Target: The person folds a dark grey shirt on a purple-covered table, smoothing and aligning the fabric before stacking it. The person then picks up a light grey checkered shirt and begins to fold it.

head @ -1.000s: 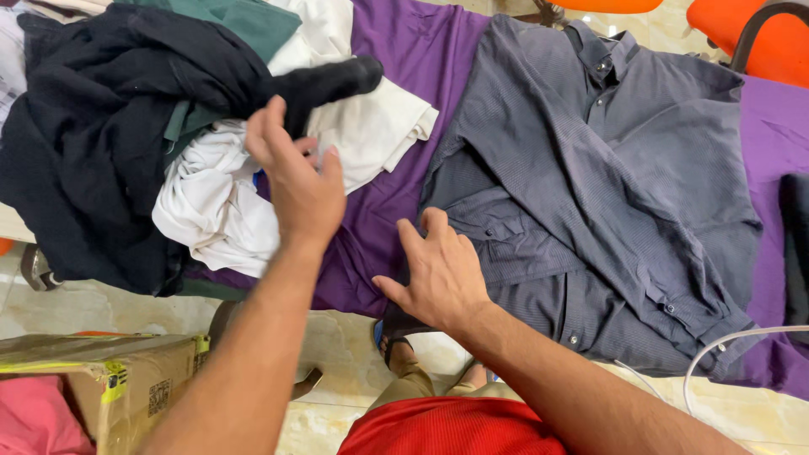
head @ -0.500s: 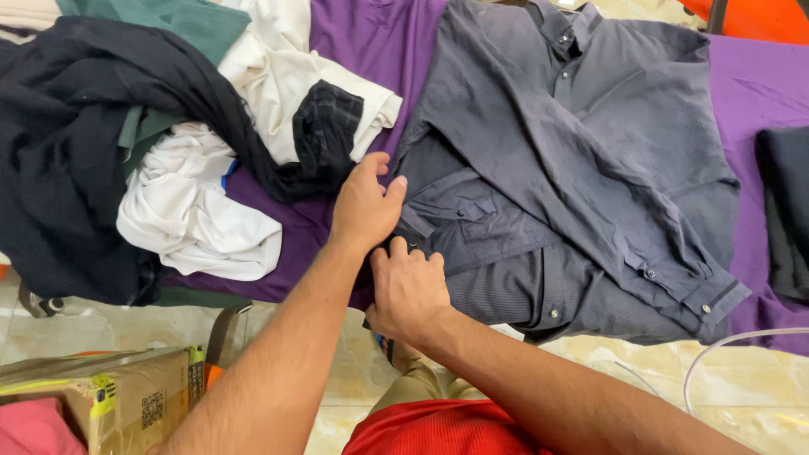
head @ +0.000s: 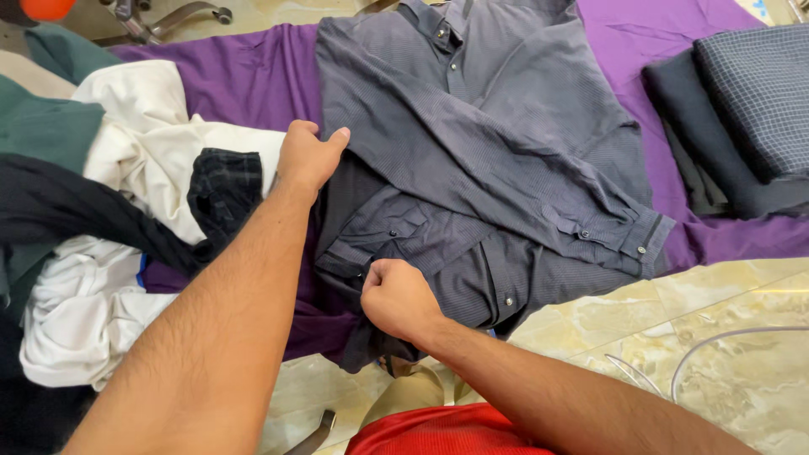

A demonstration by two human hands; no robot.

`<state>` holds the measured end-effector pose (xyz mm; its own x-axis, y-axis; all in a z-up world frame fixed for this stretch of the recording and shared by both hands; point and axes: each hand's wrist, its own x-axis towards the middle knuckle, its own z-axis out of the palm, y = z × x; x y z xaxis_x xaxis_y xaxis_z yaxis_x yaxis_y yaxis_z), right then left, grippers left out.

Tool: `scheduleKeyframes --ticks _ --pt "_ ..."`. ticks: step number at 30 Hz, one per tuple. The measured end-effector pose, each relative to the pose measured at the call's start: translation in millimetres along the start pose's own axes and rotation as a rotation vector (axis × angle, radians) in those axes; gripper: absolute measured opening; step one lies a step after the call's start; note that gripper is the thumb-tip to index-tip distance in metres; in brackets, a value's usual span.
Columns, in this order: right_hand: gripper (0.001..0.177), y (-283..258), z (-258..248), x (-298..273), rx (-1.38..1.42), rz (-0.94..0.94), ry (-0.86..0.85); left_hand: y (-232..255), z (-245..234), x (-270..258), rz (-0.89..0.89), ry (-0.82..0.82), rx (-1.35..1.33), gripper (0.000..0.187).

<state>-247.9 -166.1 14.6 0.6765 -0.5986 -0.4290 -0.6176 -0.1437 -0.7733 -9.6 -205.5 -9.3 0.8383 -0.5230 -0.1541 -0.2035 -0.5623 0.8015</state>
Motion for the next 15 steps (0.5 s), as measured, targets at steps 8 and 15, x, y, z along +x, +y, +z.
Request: scheduleKeyframes --ticks 8,15 --pt "0.056 2 -19 2 0.185 0.141 0.087 20 -1 22 -0.301 -0.139 -0.428 0.041" --pt "0.09 -3 -50 -11 -0.224 0.021 -0.198 35 -3 18 -0.204 -0.048 -0.473 0.005"
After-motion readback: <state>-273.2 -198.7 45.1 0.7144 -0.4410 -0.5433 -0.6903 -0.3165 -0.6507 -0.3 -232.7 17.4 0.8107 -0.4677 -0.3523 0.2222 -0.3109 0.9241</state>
